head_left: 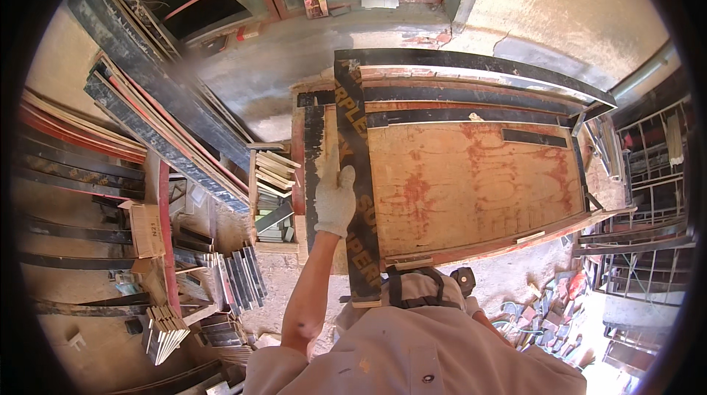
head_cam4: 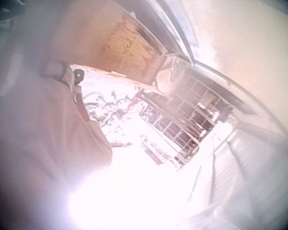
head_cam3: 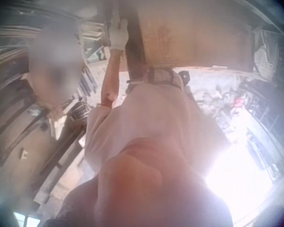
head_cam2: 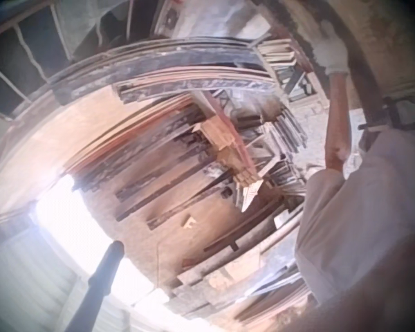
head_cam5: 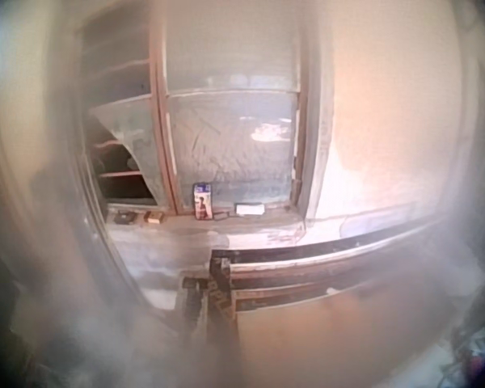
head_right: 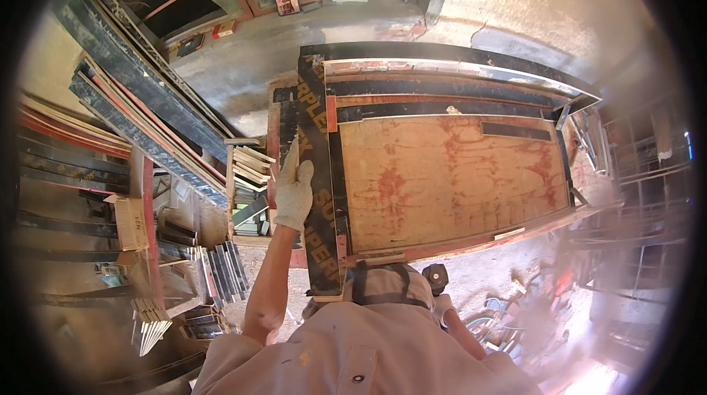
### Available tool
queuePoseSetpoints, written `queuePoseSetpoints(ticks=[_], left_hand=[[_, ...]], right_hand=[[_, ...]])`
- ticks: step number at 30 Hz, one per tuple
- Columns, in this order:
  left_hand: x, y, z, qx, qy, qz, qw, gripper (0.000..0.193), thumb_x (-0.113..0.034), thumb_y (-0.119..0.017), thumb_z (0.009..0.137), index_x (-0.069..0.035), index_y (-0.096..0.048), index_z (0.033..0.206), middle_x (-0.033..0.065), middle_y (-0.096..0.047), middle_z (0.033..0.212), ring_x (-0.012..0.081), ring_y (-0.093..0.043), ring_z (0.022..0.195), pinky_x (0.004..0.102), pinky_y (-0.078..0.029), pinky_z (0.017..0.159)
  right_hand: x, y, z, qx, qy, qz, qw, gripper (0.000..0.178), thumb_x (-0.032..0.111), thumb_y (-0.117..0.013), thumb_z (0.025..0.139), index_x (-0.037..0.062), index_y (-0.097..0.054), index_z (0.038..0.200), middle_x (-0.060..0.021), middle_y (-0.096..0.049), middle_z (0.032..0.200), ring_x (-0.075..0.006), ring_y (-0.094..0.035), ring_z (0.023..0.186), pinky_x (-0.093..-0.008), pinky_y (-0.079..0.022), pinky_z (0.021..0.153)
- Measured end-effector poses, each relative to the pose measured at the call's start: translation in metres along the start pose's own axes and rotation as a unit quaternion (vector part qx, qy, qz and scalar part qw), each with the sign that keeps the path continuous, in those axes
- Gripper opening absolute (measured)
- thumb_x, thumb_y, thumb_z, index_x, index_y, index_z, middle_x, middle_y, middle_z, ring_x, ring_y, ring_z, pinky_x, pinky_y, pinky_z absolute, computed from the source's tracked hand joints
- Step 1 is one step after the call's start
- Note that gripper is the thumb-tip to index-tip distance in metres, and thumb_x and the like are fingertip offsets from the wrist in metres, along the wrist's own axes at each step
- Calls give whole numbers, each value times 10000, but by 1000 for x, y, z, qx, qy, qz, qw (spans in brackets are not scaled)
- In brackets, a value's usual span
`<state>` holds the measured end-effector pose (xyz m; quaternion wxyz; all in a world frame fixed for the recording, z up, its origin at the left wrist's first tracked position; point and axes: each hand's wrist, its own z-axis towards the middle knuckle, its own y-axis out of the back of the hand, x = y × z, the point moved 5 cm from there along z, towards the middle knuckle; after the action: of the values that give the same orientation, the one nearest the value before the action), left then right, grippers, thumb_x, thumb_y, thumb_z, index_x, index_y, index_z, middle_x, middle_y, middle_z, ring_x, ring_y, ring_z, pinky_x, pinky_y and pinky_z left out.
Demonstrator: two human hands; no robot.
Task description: The person assembles a wooden frame by positioning thin wooden strips and using a pneumatic nail gun to fasten them together. They repeatedly pick up strips, align them on a workbench, and drive nails to secure the joints.
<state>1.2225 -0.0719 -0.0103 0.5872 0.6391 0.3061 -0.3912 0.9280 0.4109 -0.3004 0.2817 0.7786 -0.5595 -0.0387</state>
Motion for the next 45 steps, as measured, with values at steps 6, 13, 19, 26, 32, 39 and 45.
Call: queuePoseSetpoints(ticks=[6, 13, 19, 26, 32, 39, 45], left_hand=[[21, -3, -7, -2, -10, -12, 1000, 557, -243, -563, 1036, -112, -403, 1554, 235, -618, 1350, 359, -668, 1039, 410, -506, 915], [21, 1, -17, -18, -63, -35, 997, 551, -262, -533, 1065, -42, -393, 1550, 180, -487, 1527, 295, -480, 1392, 359, -405, 1107], [17, -2, -11, 25, 3, -55, 998, 554, -263, -516, 1075, -18, -380, 1554, 156, -446, 1573, 255, -421, 1448, 339, -374, 1142], [19, -2, -13, -28, -27, -19, 999, 550, -259, -561, 1035, -106, -420, 1545, 217, -575, 1427, 365, -627, 1204, 412, -480, 1006], [13, 0, -12, 20, 9, -64, 998, 543, -208, -534, 1060, -8, -393, 1544, 156, -453, 1567, 269, -393, 1468, 350, -333, 1180], [15, 2, -12, -2, -5, -50, 999, 532, -228, -544, 1051, -54, -419, 1538, 177, -516, 1502, 294, -476, 1404, 360, -396, 1111], [6, 4, -15, 9, 53, -49, 997, 528, -207, -557, 1029, -96, -440, 1532, 226, -651, 1277, 314, -672, 1020, 364, -504, 895]], right_hand=[[10, 8, -12, -23, -34, 4, 999, 576, 536, -708, 828, -20, -736, 979, -270, -726, 909, -382, -701, 1047, -435, -525, 756], [-12, -6, 12, -6, 54, -121, 991, 521, 562, -653, 835, 62, -750, 942, -241, -728, 919, -387, -694, 1005, -461, -532, 764], [-41, -22, 31, 7, 88, -142, 986, 515, 591, -599, 841, 105, -752, 913, -219, -730, 922, -407, -690, 964, -472, -540, 757], [-12, -9, 12, 32, 91, -161, 982, 504, 565, -622, 849, 98, -753, 988, -237, -723, 984, -403, -664, 1049, -456, -534, 811], [-1, 2, -6, 25, -13, -30, 999, 550, 521, -692, 851, 1, -736, 1025, -240, -741, 980, -283, -704, 1084, -416, -522, 772], [1, 5, -10, 18, -49, -40, 998, 599, 516, -727, 835, -48, -724, 1037, -257, -741, 993, -269, -697, 1114, -408, -519, 792], [1, 7, -7, 26, -44, -79, 996, 603, 535, -688, 847, -16, -720, 1086, -281, -720, 1041, -358, -666, 1154, -412, -521, 835]])
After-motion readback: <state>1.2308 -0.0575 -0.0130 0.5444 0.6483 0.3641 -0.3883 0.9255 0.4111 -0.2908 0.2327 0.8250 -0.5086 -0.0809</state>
